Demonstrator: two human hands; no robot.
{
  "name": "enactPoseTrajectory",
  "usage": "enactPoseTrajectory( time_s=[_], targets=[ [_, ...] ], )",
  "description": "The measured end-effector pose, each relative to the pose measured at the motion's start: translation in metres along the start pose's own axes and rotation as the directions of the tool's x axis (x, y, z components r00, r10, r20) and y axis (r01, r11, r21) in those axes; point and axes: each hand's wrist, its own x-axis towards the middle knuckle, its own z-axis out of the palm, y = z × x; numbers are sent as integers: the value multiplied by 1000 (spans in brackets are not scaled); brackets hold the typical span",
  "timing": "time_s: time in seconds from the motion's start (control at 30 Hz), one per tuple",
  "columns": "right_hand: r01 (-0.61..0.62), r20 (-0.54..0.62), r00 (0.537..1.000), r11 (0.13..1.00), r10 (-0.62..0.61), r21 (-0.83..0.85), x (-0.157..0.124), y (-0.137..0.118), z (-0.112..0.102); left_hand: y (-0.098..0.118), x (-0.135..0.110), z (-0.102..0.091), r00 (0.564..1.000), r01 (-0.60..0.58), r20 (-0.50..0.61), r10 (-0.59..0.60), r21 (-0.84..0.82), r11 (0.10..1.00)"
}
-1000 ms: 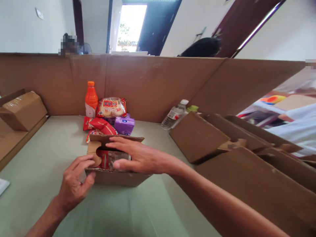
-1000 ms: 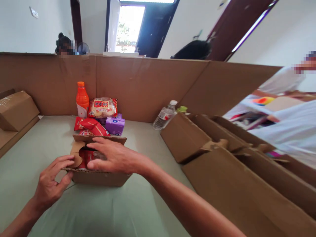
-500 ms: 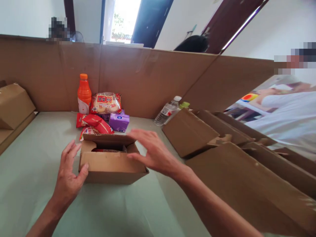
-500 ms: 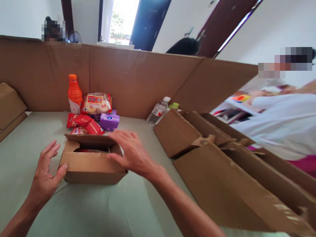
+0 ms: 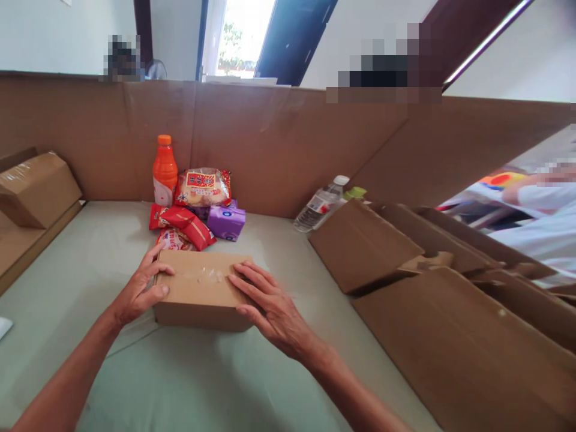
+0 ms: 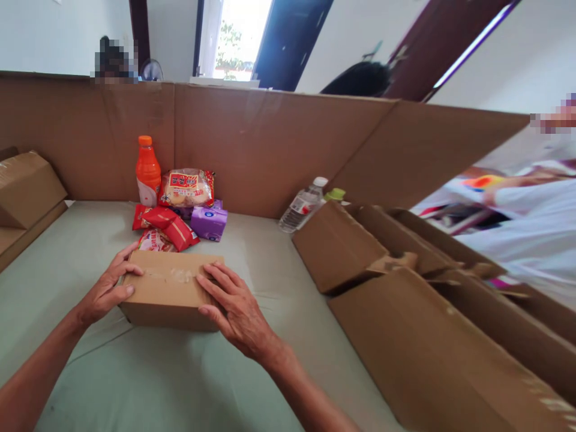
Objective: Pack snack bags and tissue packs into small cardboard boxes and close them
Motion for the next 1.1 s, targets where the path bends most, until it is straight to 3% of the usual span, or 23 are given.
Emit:
enactPoseTrajectory(
  time_s=[0.1,0.23,0.37,0.47,0.57,0.67,0.77,0.83,0.93,1.1],
  targets=[
    [22,-9,1000,994,-21,104,-4,6,1,8,-13,1,1000,12,-10,-13,-54,998],
    [80,34,995,972,-89,221,3,6,1,31,-66,6,998,61,-30,-60,43,997],
    [77,26,996,968,-85,239,26,-5,15,42,-109,9,980,132,-174,-101,175,976],
    [-38,-58,997,973,52,228,30,-11,30,45,-115,12,958,197,-244,-149,184,963],
    [-152,-74,982,962,172,226,15,-8,42,51,-109,14,955,230,-225,-192,157,960],
    [-190,-55,977,957,206,217,1,1,47,56,-105,15,949,275,-191,-250,122,953],
    [-185,-42,979,958,199,221,7,1,48,53,-105,11,941,284,-214,-261,86,955],
    [-171,-25,983,956,182,240,25,-8,47,47,-106,0,934,284,-248,-259,69,956],
    [-114,10,993,945,117,307,74,-33,51,35,-113,-30,910,304,-324,-260,92,948],
    [111,-20,993,847,-118,520,195,-98,88,17,-133,-111,810,402,-558,-182,301,865]
  ],
)
